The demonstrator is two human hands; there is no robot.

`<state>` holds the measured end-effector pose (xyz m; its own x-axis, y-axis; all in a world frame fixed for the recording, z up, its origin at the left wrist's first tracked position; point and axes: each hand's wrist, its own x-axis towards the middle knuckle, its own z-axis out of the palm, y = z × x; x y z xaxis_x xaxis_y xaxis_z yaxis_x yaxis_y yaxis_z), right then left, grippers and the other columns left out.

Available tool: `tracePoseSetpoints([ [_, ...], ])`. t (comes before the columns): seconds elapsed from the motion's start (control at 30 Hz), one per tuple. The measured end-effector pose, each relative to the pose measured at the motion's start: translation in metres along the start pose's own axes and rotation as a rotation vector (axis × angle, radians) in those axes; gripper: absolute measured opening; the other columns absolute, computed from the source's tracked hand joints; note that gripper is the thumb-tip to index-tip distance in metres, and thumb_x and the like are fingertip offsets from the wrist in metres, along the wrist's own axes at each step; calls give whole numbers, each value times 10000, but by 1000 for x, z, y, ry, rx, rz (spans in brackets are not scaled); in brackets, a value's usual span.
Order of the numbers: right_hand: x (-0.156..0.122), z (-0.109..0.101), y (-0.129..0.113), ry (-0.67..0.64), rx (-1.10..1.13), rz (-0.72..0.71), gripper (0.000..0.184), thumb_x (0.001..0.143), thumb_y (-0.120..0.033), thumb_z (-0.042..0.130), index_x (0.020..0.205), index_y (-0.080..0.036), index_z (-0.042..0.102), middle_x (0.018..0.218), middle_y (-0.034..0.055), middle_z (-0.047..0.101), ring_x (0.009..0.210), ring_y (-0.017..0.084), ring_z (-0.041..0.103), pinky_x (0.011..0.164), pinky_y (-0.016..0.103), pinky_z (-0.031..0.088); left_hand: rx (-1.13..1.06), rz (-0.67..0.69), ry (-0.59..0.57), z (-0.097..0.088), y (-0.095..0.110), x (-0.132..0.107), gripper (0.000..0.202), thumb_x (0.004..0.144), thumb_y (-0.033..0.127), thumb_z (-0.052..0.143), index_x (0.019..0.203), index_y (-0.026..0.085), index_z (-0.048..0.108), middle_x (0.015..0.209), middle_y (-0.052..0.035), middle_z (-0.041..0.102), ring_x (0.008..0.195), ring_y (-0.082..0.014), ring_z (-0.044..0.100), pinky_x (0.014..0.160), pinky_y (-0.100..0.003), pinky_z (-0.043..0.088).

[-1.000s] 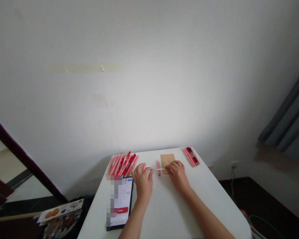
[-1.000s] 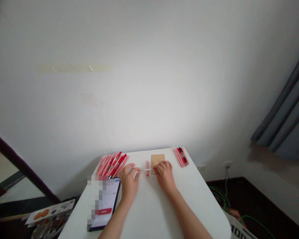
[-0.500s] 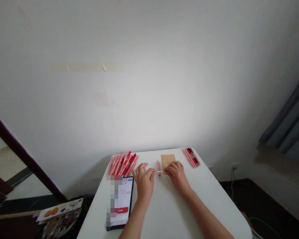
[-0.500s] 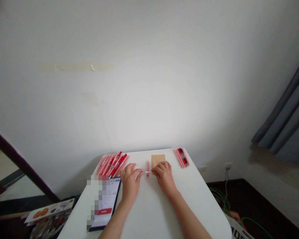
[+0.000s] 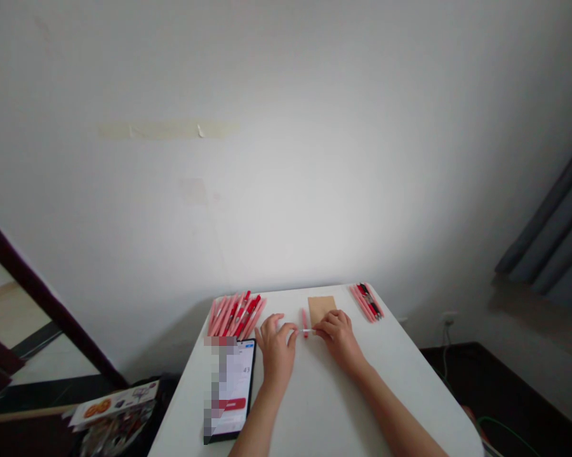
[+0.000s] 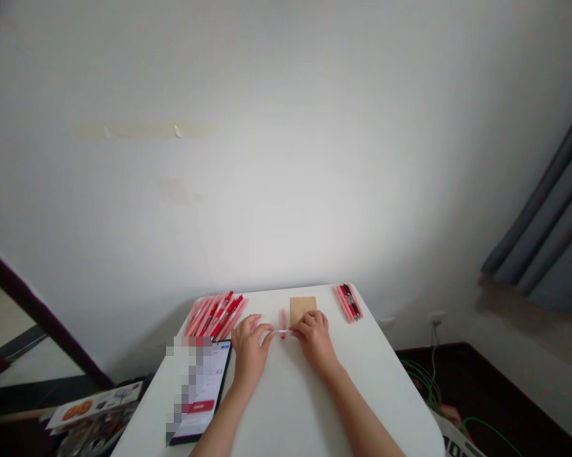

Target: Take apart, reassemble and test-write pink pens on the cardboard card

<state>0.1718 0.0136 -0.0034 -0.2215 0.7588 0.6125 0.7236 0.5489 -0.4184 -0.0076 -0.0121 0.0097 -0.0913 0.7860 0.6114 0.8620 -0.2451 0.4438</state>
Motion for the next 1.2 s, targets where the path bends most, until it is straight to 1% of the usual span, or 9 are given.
tracePoseSetpoints([
  [0.23,-1,0,1,5,11,0,111,835,-240,651,898,-298,722,844,24,667,959,209,508,915,386,360,8,11,18,0,0,1,130,768,256,659,892,265,696,1120,-63,578,1115,-246,513,1002,-497,365],
  [0.4,-1,0,2,14,16,13,112,845,-250,635,905,-291,720,845,27,664,956,216,505,903,390,366,96,31,26,-6,1,2,184,737,275,687,921,261,686,1117,-64,577,1111,-251,505,997,-482,361],
  [0.5,-1,1,6,30,17,46,124,856,-242,609,904,-278,718,869,41,662,961,224,503,882,393,375,208,24,34,-8,0,1,221,755,257,655,976,246,668,1141,-78,567,1123,-268,483,1007,-513,332],
  [0.6,-1,2,10,35,25,69,133,863,-238,590,899,-268,714,879,52,661,961,231,502,873,399,377,325,-15,43,-8,-2,-1,279,806,266,585,1077,234,641,1176,-105,547,1153,-291,448,1012,-546,307],
  [0.7,-1,2,11,38,25,76,132,867,-236,584,892,-265,710,873,49,659,955,232,498,873,396,374,383,-46,35,-8,-2,-1,332,834,288,541,1150,220,615,1195,-126,520,1179,-309,416,1005,-536,323],
  [0.8,-1,1,12,46,22,83,132,874,-240,576,892,-264,705,866,46,656,951,229,495,870,386,374,398,-50,25,-9,-2,0,361,842,304,526,1181,201,598,1186,-132,507,1184,-306,405,1008,-512,343],
  [0.97,-2,2,14,54,16,87,136,877,-248,574,900,-275,705,873,44,659,952,229,495,877,388,368,388,-67,17,-7,-3,0,361,849,288,511,1181,180,604,1151,-129,514,1170,-296,415,1001,-492,369],
  [1.2,-2,3,16,56,21,97,133,872,-244,581,902,-273,707,881,45,661,959,231,493,884,395,370,417,-72,-11,-7,-5,2,308,849,225,498,1114,184,650,1135,-117,528,1139,-272,438,988,-459,382],
])
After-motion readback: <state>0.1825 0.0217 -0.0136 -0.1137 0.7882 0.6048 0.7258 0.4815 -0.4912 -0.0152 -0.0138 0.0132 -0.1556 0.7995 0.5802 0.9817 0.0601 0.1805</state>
